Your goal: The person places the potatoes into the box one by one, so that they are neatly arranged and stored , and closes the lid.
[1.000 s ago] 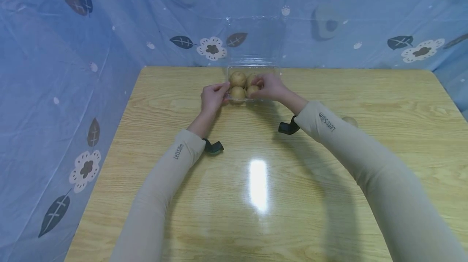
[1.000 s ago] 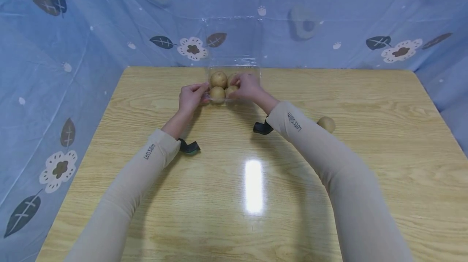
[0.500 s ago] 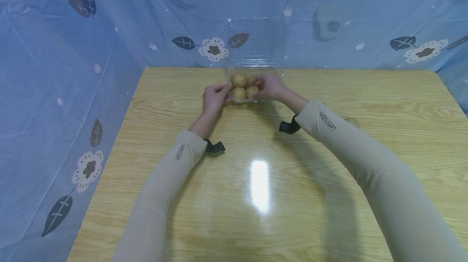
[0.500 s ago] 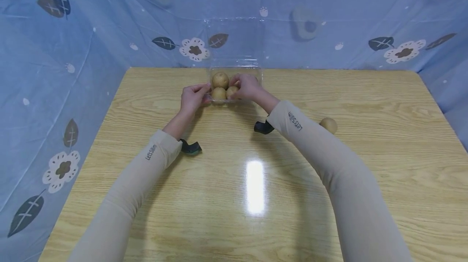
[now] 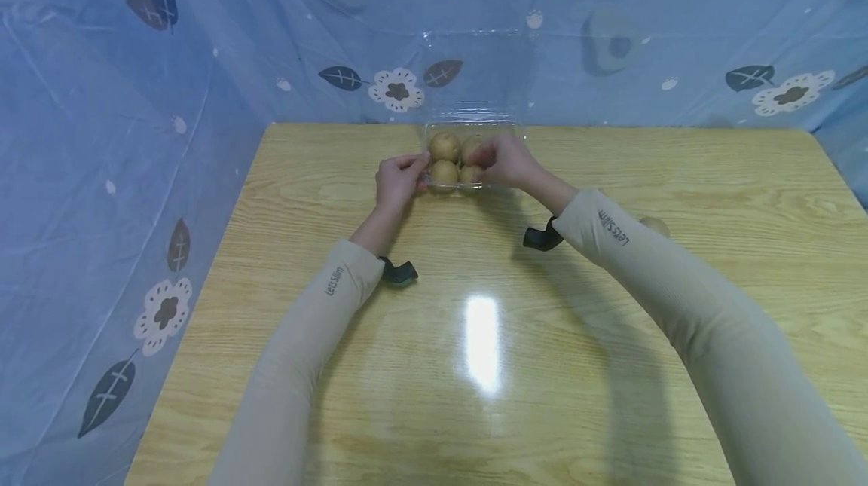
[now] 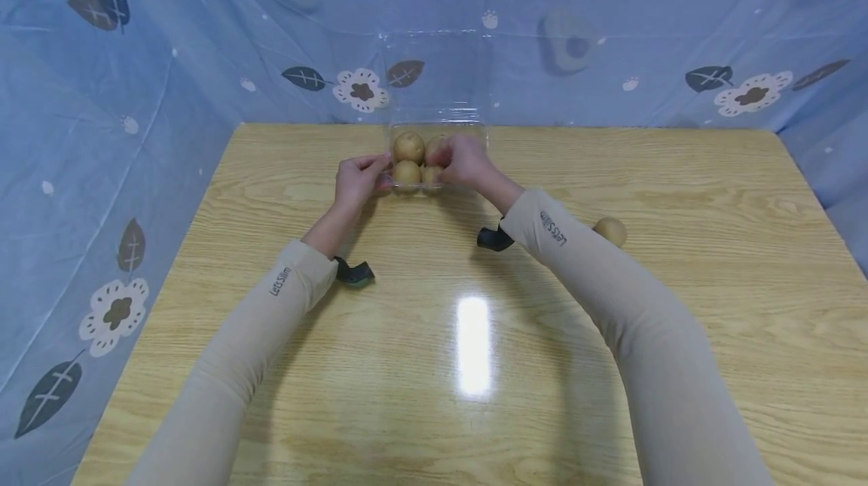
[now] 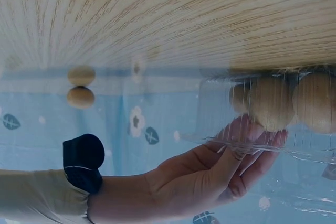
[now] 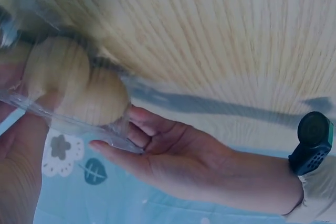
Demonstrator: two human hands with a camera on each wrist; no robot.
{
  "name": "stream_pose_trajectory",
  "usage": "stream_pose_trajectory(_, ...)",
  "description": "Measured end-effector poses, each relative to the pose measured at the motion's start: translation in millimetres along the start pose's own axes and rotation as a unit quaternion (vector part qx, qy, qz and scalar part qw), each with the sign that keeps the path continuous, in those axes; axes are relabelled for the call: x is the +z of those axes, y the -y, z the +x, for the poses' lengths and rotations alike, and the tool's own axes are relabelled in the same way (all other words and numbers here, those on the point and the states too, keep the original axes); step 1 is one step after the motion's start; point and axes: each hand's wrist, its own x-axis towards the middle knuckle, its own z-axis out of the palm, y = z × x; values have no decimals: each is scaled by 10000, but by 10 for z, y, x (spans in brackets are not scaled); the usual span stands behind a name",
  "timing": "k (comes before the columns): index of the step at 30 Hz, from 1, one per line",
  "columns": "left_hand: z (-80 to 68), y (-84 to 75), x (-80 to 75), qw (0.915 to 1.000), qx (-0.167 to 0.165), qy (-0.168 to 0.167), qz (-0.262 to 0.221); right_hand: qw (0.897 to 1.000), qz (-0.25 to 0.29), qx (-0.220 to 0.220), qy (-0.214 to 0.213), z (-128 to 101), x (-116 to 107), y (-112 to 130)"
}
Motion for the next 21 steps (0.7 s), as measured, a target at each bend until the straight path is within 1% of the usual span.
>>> stream_pose_trajectory(2, -2, 5, 4, 10000, 2, -10, -4, 9998, -76, -176, -24, -22, -5, -21)
stream_pose_trajectory(6, -5, 18, 14, 10000, 4, 15, -39, 9980, -390, -504, 32, -94, -62, -55)
stream_pose_trajectory(12, -13, 19, 23, 10000, -49, 70, -48, 9928, -703, -917, 310, -293, -256, -37)
stream_pose_trajectory(15, -16, 8, 19, 9999, -50, 66, -101, 9895, -872, -1104, 330, -408, -348, -42)
stream_pose_trajectory(17, -14, 2, 14, 9999, -58, 46, -145, 9876, -1006, -1165, 326, -486, -396, -57)
stream_pose_trajectory(21, -5, 1, 2, 9999, -73, 26, -142, 9853, -1241, -1139, 292, -629, -466, -107)
